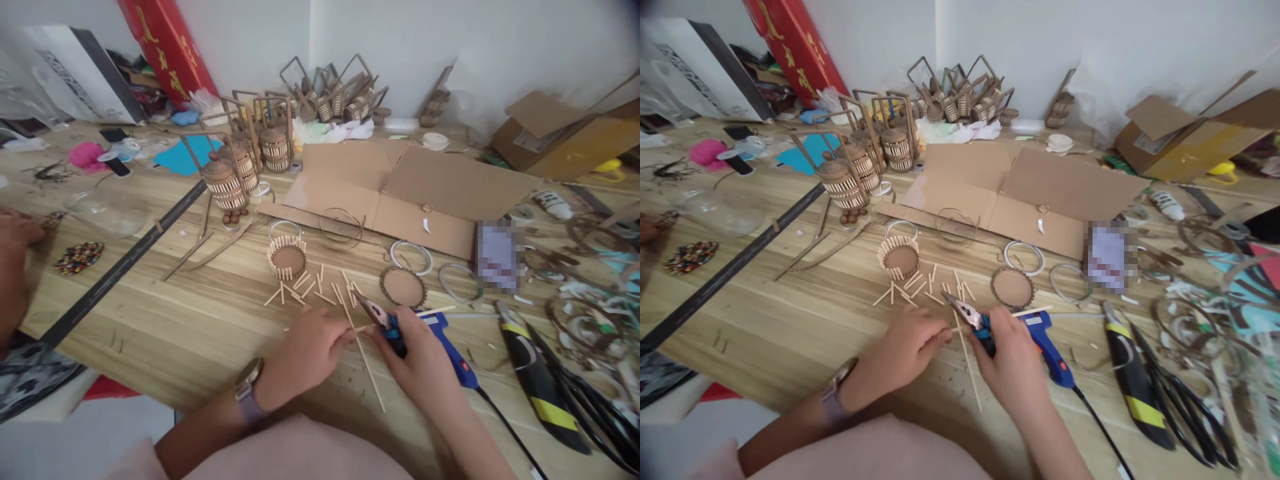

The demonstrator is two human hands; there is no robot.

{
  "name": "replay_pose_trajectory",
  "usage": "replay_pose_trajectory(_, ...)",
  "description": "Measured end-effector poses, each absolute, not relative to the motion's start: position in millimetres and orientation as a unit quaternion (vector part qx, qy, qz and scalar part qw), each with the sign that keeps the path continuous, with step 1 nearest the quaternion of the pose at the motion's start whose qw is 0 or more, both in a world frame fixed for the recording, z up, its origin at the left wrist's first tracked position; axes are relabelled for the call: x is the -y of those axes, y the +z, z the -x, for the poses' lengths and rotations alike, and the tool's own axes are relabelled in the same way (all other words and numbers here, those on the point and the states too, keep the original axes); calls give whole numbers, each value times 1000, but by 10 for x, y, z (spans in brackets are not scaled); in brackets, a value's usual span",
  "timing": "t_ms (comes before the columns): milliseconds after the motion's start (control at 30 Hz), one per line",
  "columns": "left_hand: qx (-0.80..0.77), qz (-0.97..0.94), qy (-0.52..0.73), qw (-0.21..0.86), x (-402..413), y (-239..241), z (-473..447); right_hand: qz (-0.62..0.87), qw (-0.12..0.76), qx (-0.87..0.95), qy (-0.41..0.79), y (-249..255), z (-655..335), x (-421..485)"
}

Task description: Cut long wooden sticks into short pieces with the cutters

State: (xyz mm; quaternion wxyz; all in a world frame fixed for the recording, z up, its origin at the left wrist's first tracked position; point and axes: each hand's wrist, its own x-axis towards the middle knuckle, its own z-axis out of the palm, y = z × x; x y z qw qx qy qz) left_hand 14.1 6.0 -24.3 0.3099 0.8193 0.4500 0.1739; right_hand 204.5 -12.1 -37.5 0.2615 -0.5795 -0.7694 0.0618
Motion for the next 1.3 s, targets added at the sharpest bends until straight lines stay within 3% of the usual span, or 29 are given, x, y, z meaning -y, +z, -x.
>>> replay_pose_trajectory(100,-407,-703,209,545,-147,-208,-44,561,289,751,192,-217,-2173,110)
replay_pose_trajectory(200,-422,-598,259,630,-175,-200,-44,566,309,734,215,-119,-2205,128)
replay_pose_trajectory(433,-397,-630,221,629,-138,-310,-164,524,234,772,272,-198,-2045,176)
replay_pose_trajectory(767,-365,-596,143,701,-102,-311,-180,506,253,774,285,-270,-2005,195)
replay_pose_trajectory(933,-373,-522,247,727,-124,-402,-184,535,343,746,199,-318,-1950,198)
replay_pose_trajectory(1300,-385,-405,329,761,-54,-419,-313,565,328,741,154,-454,-1814,250)
